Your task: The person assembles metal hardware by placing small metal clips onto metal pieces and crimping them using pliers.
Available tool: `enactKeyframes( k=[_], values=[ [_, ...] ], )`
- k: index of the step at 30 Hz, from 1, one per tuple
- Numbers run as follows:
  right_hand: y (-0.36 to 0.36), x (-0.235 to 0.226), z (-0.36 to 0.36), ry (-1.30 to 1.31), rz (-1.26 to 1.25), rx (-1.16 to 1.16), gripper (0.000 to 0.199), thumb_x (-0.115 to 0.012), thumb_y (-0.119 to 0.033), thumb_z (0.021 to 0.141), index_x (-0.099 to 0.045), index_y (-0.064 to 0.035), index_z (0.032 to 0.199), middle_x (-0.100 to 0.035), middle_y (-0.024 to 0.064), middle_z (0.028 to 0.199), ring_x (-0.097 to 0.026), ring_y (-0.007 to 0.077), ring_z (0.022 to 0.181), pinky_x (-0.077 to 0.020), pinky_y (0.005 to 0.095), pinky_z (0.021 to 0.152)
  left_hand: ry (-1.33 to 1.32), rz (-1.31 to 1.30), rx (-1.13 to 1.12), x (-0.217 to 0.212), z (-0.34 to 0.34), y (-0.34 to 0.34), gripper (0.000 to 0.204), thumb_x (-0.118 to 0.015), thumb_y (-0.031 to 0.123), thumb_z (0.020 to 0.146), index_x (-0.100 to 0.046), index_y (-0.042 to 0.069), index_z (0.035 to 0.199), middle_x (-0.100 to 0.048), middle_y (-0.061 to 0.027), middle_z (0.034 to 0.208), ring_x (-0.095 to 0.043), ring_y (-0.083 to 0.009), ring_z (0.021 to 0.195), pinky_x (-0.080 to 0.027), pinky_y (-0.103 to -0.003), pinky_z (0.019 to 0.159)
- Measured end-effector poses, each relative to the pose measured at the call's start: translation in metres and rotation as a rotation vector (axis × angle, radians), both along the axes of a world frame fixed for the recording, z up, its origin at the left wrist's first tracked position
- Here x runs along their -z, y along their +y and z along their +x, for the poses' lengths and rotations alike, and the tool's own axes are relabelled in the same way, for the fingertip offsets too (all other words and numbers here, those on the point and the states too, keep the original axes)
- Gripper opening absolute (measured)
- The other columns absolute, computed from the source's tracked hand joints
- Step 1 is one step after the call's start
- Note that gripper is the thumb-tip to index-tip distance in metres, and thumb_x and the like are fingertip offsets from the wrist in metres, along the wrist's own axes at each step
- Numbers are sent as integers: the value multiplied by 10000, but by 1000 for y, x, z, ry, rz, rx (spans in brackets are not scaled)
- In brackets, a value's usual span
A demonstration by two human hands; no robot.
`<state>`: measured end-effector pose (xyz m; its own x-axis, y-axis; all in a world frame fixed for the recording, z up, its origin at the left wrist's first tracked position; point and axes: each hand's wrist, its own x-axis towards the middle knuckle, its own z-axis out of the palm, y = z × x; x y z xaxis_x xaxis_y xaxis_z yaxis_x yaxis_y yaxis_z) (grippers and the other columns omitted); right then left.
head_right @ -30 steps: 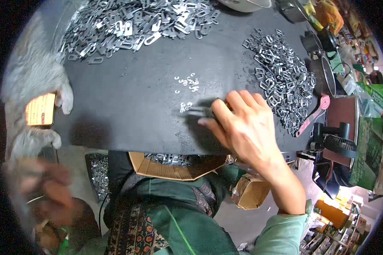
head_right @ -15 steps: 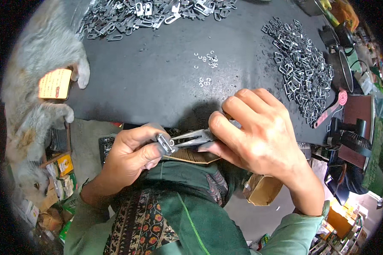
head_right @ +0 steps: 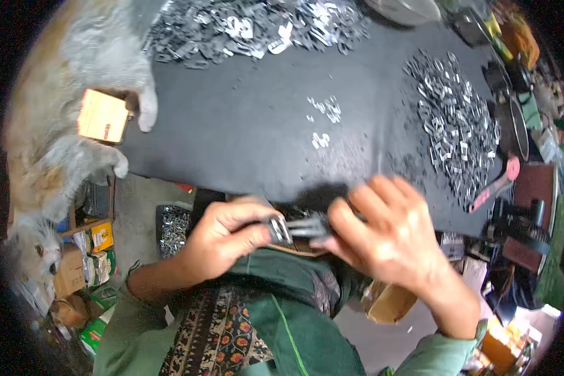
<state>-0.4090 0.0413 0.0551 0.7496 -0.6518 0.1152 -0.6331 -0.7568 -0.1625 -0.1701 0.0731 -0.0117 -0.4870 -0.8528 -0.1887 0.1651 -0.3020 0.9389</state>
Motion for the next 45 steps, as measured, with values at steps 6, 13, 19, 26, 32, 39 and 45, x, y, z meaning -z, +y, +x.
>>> enactKeyframes(
  k=[6,13,19,26,32,39,45],
  values=[
    [30,19,-4,-28,99,97,321,-734,-342,719,-582,-72,802,-494,55,703,-515,243,627,-411,373,532,-613,-644,249,-17,20,-29,311,-684,237,884,-635,34,1113,-589,-148,912,-622,-277,778,-495,-360,694],
    [47,39,-6,107,-30,239,247,-709,-184,778,-590,-26,926,-581,148,850,-558,351,759,-442,440,681,-1170,-1214,-427,-9,17,-187,298,-691,99,706,-604,-34,959,-592,-226,984,-566,-390,919,-470,-487,768],
    [39,47,-24,21,-50,382,216,-720,-198,805,-584,-36,851,-533,173,809,-545,392,743,-448,461,640,-1306,-1025,-592,-2,-3,-219,644,-717,338,803,-530,-95,1242,-445,-308,1314,-356,-427,1294,-253,-589,1082],
    [34,66,-33,31,-238,400,328,-714,-306,814,-520,-49,752,-514,153,748,-546,370,677,-451,438,584,-462,-1528,-956,-65,43,-66,352,-721,132,720,-647,-20,1029,-490,-272,1265,-447,-422,1229,-329,-585,1049],
    [31,70,-34,78,-279,399,331,-706,-319,819,-516,-64,728,-521,135,717,-556,349,653,-460,427,565,-1084,-1720,-1386,-95,149,-43,312,-661,177,777,-684,70,1071,-523,-178,1256,-518,-368,1164,-306,-553,1043],
    [30,65,-26,93,-259,428,255,-710,-295,829,-642,-51,854,-592,155,774,-591,368,679,-488,437,599,-334,-1439,-1374,-73,160,-57,254,-642,169,853,-656,7,1049,-581,-184,1170,-567,-293,1106,-413,-369,957],
    [29,65,-23,131,-243,450,256,-715,-256,826,-681,-23,926,-649,188,837,-619,393,727,-506,447,650,339,-952,-588,-73,160,-43,359,-511,182,976,-488,-98,1198,-604,-248,1113,-658,-307,913,-535,-368,832]
  ],
)
